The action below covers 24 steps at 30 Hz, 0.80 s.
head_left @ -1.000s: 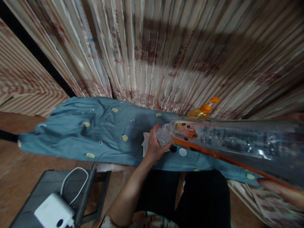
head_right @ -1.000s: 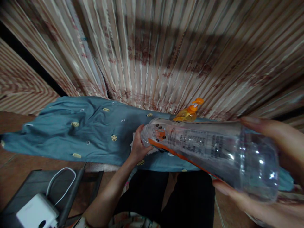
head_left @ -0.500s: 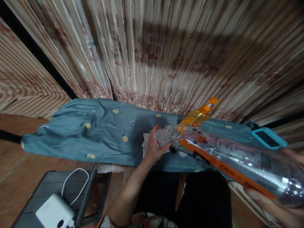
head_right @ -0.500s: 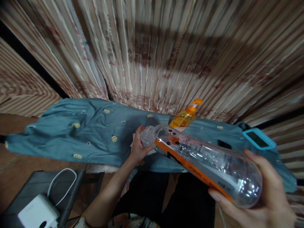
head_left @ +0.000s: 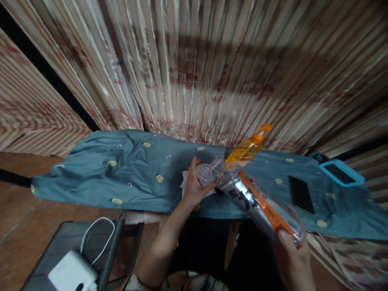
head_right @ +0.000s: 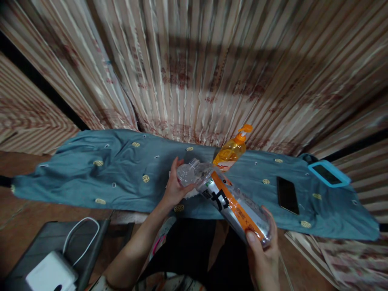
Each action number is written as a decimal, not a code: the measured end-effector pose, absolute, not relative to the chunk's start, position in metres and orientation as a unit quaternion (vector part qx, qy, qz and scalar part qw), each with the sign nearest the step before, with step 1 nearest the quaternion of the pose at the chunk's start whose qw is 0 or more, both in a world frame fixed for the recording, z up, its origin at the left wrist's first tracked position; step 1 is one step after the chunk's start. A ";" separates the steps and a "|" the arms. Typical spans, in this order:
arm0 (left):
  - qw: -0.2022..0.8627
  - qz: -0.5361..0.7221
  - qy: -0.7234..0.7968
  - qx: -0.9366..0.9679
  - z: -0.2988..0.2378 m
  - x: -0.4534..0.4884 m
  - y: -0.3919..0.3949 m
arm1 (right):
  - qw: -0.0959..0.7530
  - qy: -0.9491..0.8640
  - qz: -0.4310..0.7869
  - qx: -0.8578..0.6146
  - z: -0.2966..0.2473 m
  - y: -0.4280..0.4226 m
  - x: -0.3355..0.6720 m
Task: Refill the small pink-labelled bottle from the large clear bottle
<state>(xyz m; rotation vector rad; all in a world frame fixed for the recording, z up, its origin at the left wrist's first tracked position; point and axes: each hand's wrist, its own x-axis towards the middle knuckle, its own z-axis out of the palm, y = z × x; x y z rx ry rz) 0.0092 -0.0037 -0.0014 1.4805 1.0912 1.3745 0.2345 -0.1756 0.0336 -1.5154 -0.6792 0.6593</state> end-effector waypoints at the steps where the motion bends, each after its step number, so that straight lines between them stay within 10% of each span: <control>1: 0.412 0.546 0.431 0.588 -0.001 0.009 -0.004 | 0.638 -0.273 0.326 -0.642 0.027 -0.175 0.229; 16: 0.363 0.574 0.428 0.596 0.008 -0.023 -0.052 | 0.610 -0.042 0.682 -0.400 -0.025 -0.200 0.183; 24: 0.543 0.422 0.496 0.530 -0.012 -0.016 -0.152 | 0.551 -0.106 0.757 -0.335 -0.057 -0.198 0.140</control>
